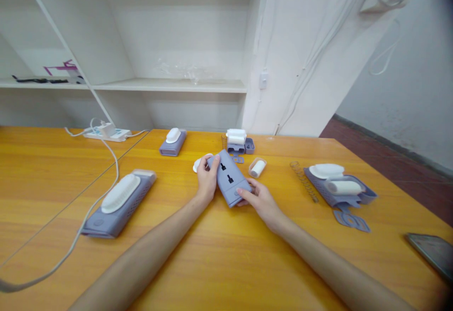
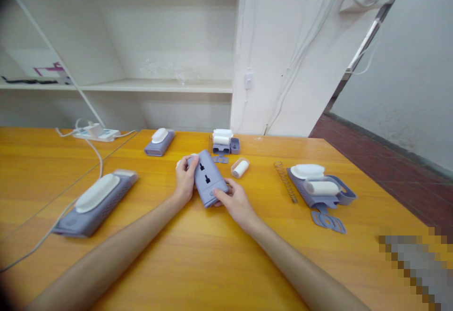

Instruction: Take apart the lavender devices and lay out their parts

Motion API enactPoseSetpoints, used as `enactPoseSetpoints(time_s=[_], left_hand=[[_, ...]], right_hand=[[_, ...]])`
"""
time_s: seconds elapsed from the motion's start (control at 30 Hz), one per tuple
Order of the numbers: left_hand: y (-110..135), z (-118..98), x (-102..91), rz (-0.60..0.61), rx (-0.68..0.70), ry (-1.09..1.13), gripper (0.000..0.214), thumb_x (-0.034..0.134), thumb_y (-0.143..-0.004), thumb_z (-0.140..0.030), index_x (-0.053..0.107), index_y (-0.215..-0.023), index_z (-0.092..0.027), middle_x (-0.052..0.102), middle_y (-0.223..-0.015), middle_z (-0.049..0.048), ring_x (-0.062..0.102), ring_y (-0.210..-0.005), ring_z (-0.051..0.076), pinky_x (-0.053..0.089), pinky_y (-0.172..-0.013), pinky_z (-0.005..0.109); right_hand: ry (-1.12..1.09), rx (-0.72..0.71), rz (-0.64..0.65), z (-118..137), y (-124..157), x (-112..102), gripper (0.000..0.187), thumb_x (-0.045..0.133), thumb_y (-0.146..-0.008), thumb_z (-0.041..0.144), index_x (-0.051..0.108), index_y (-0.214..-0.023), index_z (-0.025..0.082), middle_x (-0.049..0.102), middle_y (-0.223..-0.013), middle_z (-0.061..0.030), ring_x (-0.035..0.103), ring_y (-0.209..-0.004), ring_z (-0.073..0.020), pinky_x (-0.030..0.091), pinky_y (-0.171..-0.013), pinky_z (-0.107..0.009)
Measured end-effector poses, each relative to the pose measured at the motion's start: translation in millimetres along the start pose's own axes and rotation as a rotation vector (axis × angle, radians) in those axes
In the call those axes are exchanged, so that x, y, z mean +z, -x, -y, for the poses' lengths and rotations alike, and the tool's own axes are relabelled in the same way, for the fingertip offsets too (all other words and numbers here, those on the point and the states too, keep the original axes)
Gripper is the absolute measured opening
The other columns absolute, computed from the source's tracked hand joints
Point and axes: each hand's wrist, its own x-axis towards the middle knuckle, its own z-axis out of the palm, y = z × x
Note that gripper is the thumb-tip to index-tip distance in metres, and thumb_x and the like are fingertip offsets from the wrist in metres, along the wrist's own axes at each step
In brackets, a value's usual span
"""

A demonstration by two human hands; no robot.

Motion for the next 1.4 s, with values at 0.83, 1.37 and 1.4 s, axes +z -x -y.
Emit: enactPoseSetpoints(time_s=[0.83, 1.37, 1.4], left_hand=[[3, 1, -3.2, -0.069, 0.085, -0.024, 0.025, 0.05, -0.086, -0.046, 0.052, -0.09, -0.022, 0.053, -0.086, 0.0002, 0.05, -0.081, 0.014, 0.039, -0.075, 0.024], [6, -5, -0.3, -0.012, 0.104, -0.046, 0.028, 0.053, -0.084, -0.047, 0.052, -0.094, -0.022, 0.054, -0.088, 0.0012, 0.05, -0.082, 0.015, 0.039, -0.076, 0.026], [6, -6, -0.3, -0.011, 0.113, -0.057, 0.027, 0.053, -0.084, -0.047, 0.052, -0.094, -0.022, 0.054, -0.088, 0.0014, 0.05, -0.082, 0.015, 0.039, -0.077, 0.026]], right_hand=[[0.031, 0.219, 0.115, 12, 3, -3, 0.038, 0.067, -0.075, 0.037, 0.056, -0.104, 0.016, 0.069, -0.087, -0.0082, 0.067, -0.07, -0.0178, 0.056, -0.054, -0.027], [-0.092, 0.219, 0.206, 10, 0, -14, 0.031, 0.065, -0.075, 0.031, 0.057, -0.099, 0.013, 0.068, -0.082, -0.0075, 0.066, -0.071, -0.0164, 0.057, -0.069, -0.035], [-0.094, 0.227, 0.211, 10, 0, -14, 0.031, 0.065, -0.075, 0.03, 0.057, -0.1, 0.013, 0.068, -0.081, -0.0073, 0.066, -0.071, -0.0162, 0.057, -0.07, -0.035]])
